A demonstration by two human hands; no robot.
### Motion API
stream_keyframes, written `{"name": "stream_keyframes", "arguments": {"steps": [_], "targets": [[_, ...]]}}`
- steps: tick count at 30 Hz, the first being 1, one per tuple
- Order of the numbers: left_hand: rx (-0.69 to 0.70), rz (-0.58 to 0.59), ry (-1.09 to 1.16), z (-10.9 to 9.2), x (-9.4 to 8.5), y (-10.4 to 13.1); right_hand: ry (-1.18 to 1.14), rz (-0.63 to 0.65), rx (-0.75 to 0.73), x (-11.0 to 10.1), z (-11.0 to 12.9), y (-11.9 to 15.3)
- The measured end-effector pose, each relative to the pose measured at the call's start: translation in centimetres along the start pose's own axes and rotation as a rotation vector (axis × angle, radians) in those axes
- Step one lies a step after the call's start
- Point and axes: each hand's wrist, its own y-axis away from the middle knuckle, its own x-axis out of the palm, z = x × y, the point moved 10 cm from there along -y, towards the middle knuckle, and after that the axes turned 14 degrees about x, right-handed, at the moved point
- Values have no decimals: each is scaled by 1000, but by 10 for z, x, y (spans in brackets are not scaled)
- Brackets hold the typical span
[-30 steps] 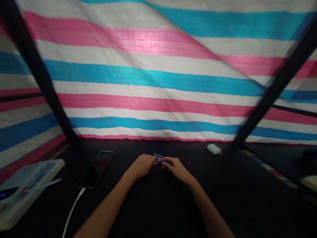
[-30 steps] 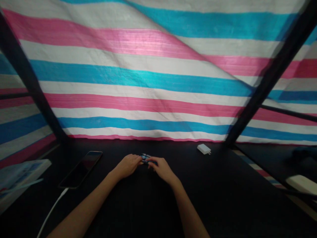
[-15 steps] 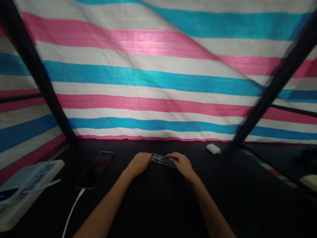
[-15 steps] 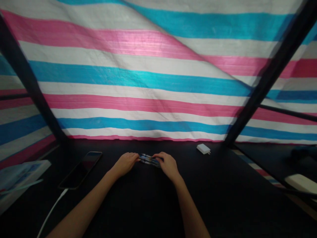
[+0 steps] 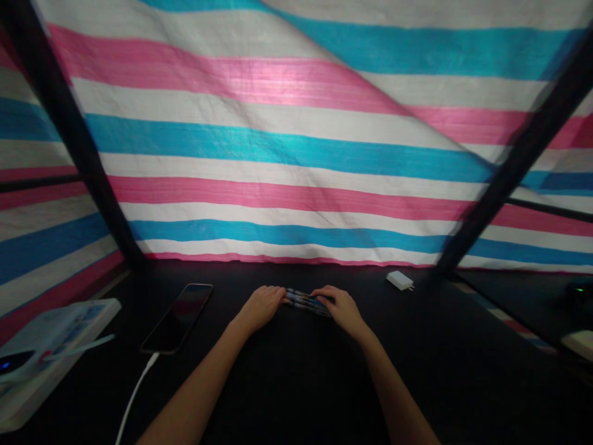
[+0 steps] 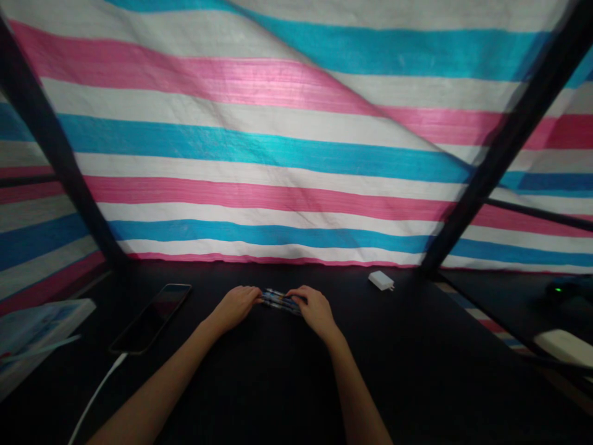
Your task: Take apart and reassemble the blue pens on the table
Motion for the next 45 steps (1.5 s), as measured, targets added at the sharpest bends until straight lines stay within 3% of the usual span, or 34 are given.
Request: {"name": "stream_keyframes", "arguments": {"steps": [8, 14, 18, 24, 29, 43, 45], "targets": [[69, 6, 22, -13, 6, -3, -180, 122, -102, 17, 17, 6], [58, -9, 38, -11, 5, -3, -239, 2, -132, 21, 24, 6], [72, 2, 38, -12, 4, -3, -200, 69, -87, 26, 20, 4], [55, -23, 18, -10, 3, -2, -182, 39, -94, 15, 13, 4], [69, -25, 16, -10, 3, -2, -156, 103, -56, 20, 8, 2], [64, -25, 1, -10, 1, -2, -250, 49, -70, 7, 10, 2], [67, -19, -4, -11, 2, -2, -253, 88, -52, 12, 8, 1]]}}
